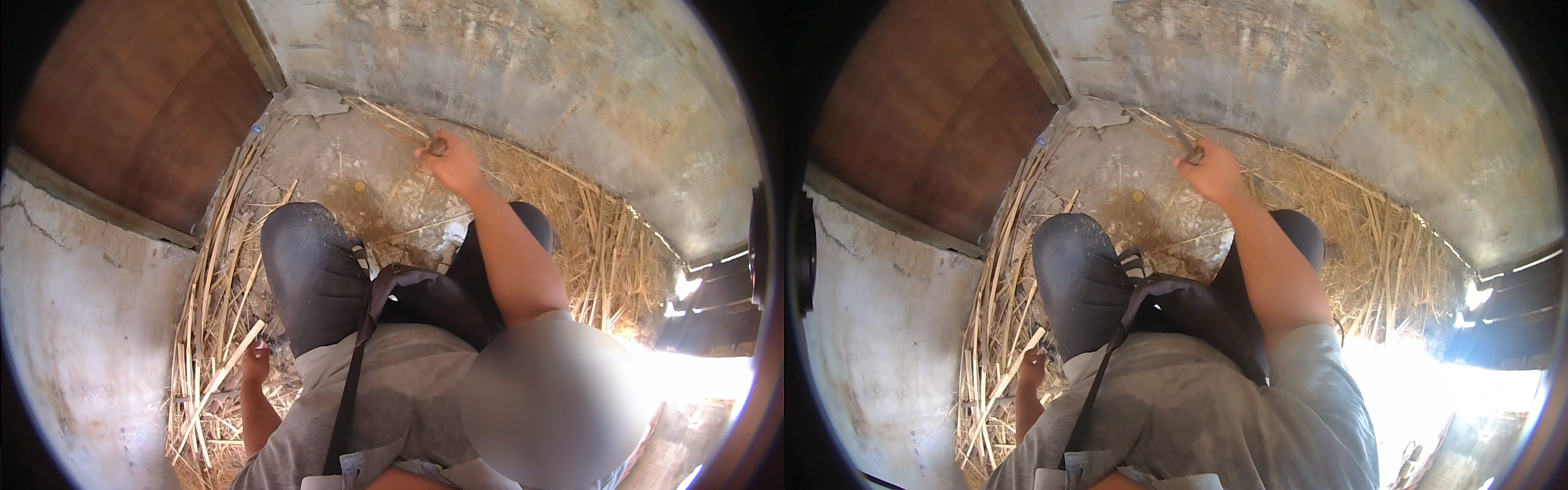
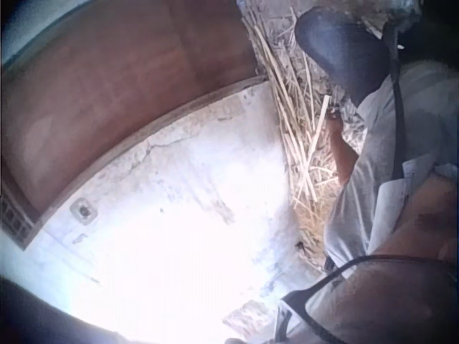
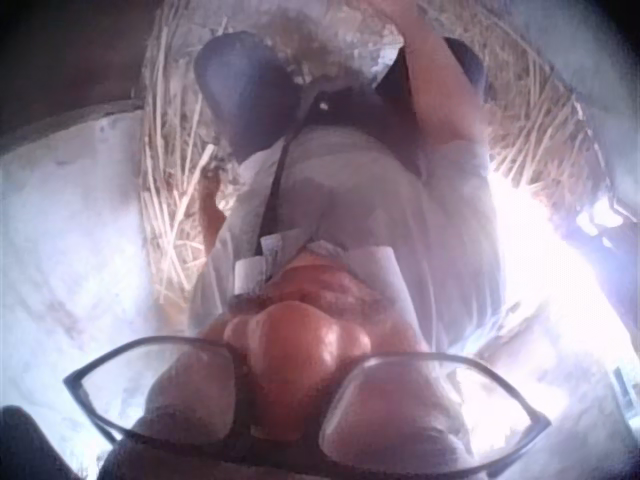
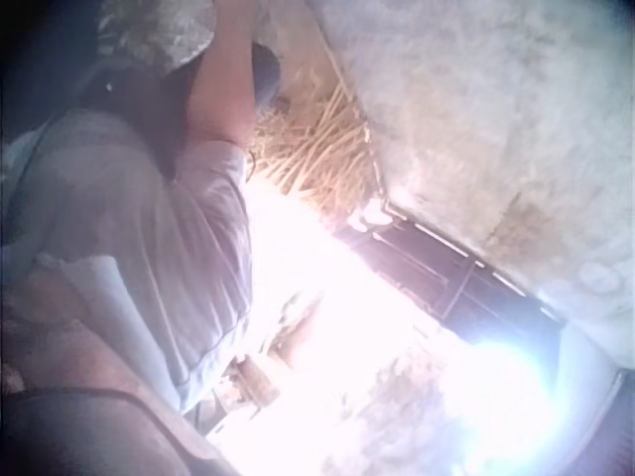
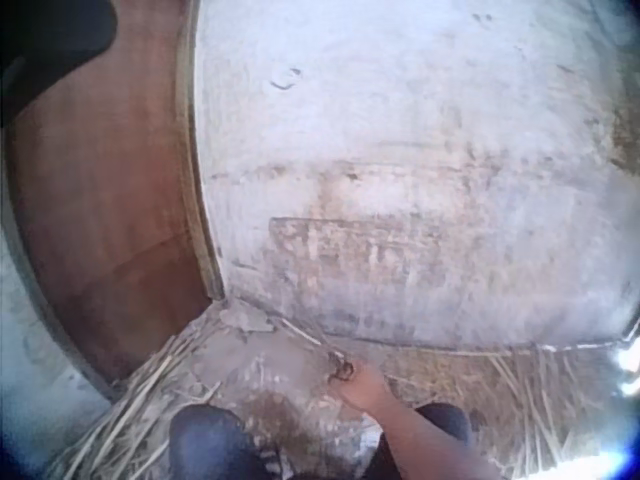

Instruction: The person sits on the floor and uses a knife to shave thin strips from bamboo sticks. They hold the stick against their leg and repeatedly scrape the blade along its length to create fine shavings.

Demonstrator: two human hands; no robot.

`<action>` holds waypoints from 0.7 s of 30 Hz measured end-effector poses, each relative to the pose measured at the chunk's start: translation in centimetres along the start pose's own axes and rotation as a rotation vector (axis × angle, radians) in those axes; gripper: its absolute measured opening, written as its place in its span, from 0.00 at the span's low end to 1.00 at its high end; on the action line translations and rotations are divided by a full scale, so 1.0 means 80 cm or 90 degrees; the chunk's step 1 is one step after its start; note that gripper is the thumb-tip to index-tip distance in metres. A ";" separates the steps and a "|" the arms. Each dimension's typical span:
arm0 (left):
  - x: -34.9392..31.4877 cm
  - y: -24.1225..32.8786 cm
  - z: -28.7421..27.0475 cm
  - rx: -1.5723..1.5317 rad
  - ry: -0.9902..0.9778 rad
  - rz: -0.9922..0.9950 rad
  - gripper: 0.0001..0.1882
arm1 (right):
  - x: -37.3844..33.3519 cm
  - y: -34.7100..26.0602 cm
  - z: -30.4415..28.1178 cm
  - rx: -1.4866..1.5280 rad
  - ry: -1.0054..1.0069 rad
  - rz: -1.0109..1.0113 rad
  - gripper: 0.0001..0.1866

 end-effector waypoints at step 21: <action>-0.013 0.075 0.019 -0.130 -0.136 -0.542 0.16 | -0.405 0.555 -0.143 -0.246 0.180 0.573 0.20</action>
Point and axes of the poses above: each hand's wrist, its own x-axis towards the middle knuckle, its own z-axis out of the palm, y = z × x, the point moved 3 cm from there along x, towards the middle knuckle, and after that the axes turned 14 degrees about -x, right-handed, at the moved point
